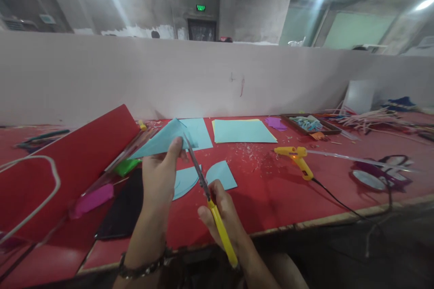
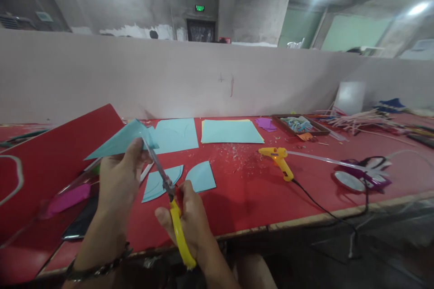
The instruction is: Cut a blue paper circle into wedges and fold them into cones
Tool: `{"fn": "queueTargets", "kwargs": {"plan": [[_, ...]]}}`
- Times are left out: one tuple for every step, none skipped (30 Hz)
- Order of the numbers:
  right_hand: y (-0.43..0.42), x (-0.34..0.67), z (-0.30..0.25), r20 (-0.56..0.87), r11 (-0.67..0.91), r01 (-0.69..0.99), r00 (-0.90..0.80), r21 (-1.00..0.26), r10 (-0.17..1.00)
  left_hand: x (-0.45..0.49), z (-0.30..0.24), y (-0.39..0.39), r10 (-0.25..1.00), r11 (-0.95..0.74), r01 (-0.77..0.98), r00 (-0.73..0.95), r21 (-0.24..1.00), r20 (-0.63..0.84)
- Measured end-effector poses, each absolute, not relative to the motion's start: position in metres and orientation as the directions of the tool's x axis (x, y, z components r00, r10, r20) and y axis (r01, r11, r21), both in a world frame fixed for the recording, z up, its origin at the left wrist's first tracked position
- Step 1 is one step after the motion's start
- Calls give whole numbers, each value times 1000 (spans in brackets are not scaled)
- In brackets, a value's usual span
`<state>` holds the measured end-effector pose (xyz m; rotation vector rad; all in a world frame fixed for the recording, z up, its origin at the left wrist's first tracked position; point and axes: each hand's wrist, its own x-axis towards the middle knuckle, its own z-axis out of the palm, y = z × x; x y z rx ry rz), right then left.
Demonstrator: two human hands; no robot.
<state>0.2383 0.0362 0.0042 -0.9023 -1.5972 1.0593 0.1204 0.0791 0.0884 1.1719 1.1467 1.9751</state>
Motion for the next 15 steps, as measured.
{"fn": "queueTargets", "kwargs": {"plan": [[35,238,4,332,355,55,-241,-933,912,120,89,78,795,-488,-42,-432,872,425],[35,238,3,345,365,48,-238,-930,908,120,89,77,795,-510,-46,-406,859,450],[34,238,3,352,371,40,-238,-928,905,121,89,77,793,-530,-52,-383,846,474],[34,238,3,353,371,32,-242,-928,904,121,90,76,792,-541,-52,-369,840,487],[33,237,2,350,366,20,-247,-930,904,121,90,76,790,-547,-50,-361,836,496],[33,236,2,342,354,3,-251,-935,906,122,90,76,789,-551,-49,-355,833,501],[32,236,2,331,339,-13,-253,-941,909,122,90,76,790,-552,-47,-351,833,503],[32,235,2,322,326,-26,-248,-945,914,122,89,76,788,-553,-43,-352,832,505],[32,234,2,317,319,-35,-243,-947,917,122,90,76,785,-555,-39,-356,831,507],[32,234,2,316,315,-41,-241,-948,918,122,90,76,783,-555,-34,-360,831,508],[33,233,2,315,314,-42,-244,-948,917,122,90,77,782,-553,-28,-362,833,507],[33,233,1,312,312,-39,-248,-949,917,122,90,77,781,-553,-22,-363,833,508],[33,233,1,305,306,-37,-253,-951,918,122,91,77,781,-549,-15,-363,835,508],[33,233,1,298,299,-36,-253,-954,921,122,91,77,782,-544,-6,-365,839,505],[33,233,1,293,294,-32,-248,-955,923,121,91,77,782,-540,1,-368,842,502]]}}
